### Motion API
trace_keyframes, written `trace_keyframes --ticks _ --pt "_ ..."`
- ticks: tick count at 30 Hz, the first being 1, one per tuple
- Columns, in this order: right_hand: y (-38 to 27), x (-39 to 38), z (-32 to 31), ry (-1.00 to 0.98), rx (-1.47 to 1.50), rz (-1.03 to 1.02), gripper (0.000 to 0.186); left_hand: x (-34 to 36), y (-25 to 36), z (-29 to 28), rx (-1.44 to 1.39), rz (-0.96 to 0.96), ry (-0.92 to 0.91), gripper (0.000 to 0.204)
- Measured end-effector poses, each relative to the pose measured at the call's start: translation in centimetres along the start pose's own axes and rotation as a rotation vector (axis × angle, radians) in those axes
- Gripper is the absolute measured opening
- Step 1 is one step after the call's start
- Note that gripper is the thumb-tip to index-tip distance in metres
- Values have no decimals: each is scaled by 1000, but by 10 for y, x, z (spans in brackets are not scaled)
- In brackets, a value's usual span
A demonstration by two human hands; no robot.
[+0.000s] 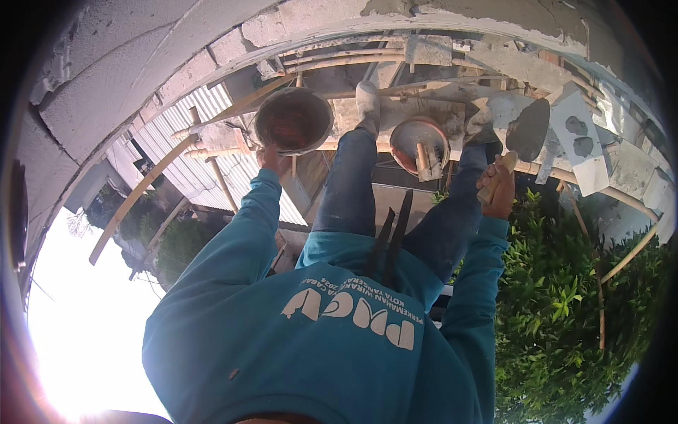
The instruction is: The person scoops cement from a bucket with a trowel and applies it to a curved ceiling surface. They smooth the cement with a flat trowel and later use a notched trowel to create ridges in the applied cement.
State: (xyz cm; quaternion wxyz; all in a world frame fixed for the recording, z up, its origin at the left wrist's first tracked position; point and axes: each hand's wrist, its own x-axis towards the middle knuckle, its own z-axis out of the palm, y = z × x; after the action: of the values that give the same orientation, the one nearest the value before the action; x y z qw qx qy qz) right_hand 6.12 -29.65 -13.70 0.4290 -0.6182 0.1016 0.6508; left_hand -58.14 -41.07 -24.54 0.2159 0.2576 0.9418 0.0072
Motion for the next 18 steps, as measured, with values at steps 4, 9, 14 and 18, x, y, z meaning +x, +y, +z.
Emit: trace_keyframes --ticks 4,9,14,18 --pt "18 38 1 37 23 -3 33 19 -49 37 839 305 -245 25" --pt "27 73 26 52 -2 -73 41 5 -104 82 712 197 -236 32" --pt "42 90 32 94 -105 -104 43 6 -125 136 608 -66 -536 70" --pt "49 92 27 71 -102 -99 42 -4 -118 145 634 -99 -661 87"
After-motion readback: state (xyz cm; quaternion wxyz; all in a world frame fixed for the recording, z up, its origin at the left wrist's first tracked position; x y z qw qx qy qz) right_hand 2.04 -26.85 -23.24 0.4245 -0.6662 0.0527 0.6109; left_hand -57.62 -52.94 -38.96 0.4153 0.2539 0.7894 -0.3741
